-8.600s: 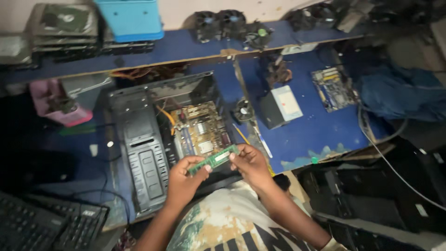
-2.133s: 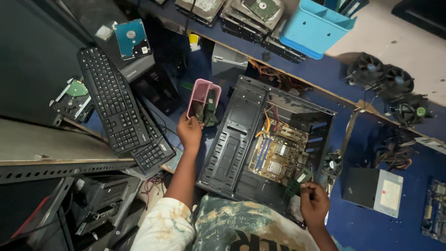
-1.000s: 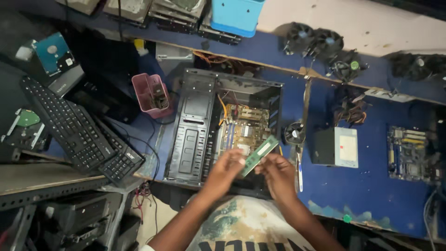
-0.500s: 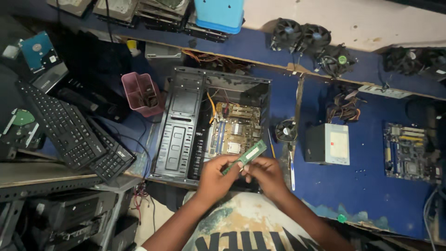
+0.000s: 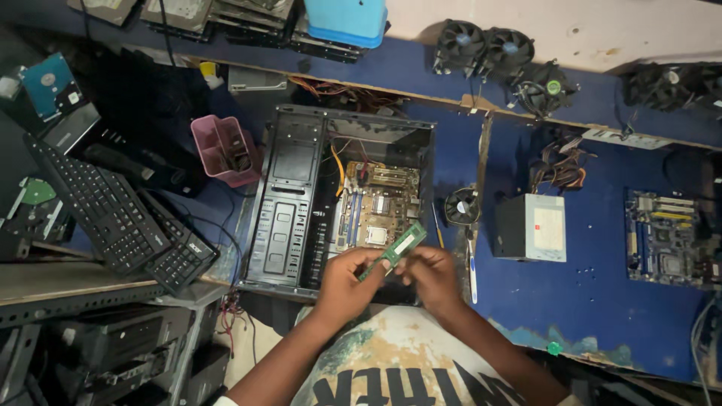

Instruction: The person removes a CPU cooler from a desktop motherboard, inspects it, and sets it aside. They then remove a RAM stick, inspect it, and place it in a container. Finally, they use a screwdriver to loosen screws on the motherboard.

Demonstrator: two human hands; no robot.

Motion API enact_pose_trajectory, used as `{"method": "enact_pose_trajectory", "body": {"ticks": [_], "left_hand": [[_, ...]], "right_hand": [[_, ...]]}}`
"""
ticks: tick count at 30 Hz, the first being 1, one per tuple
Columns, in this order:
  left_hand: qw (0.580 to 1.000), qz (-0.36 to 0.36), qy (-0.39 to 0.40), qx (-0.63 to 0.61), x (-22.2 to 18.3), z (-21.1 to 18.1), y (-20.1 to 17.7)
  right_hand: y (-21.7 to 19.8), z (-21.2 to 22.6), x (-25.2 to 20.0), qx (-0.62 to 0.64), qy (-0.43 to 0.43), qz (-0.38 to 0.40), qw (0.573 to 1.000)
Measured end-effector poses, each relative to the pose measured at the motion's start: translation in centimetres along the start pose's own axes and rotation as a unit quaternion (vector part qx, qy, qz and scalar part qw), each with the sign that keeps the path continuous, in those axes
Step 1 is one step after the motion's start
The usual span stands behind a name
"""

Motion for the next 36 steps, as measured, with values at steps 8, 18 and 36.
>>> {"method": "enact_pose_trajectory", "body": {"ticks": [8,18,36], "left_hand": [[0.999,-0.01,-0.029,-0.009,-0.7,1.7,-0.2],[0.997,0.003,-0.07,-0.015,-1.3,1.9,0.1],[0.988,-0.06,-0.088,-0.116,-0.7,5.5,1.8]], "right_hand": [[-2.2,1.2,1.0,0.091,-0.026,-0.056,0.994],[-2.3,3.5,0.3,0.062,-0.119,-0.089,0.987],[0.8,3.5,-0.9,-0.086,-0.13,-0.074,0.985]]}}
Point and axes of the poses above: each hand's wrist, its own x-axis towards the middle knuckle, its own y-axis out of the palm, z = x × y, the point moved 8 cm from there along x, towards the middle knuckle, and after that the axes turned 8 degrees about -z, right-handed, at the moved point
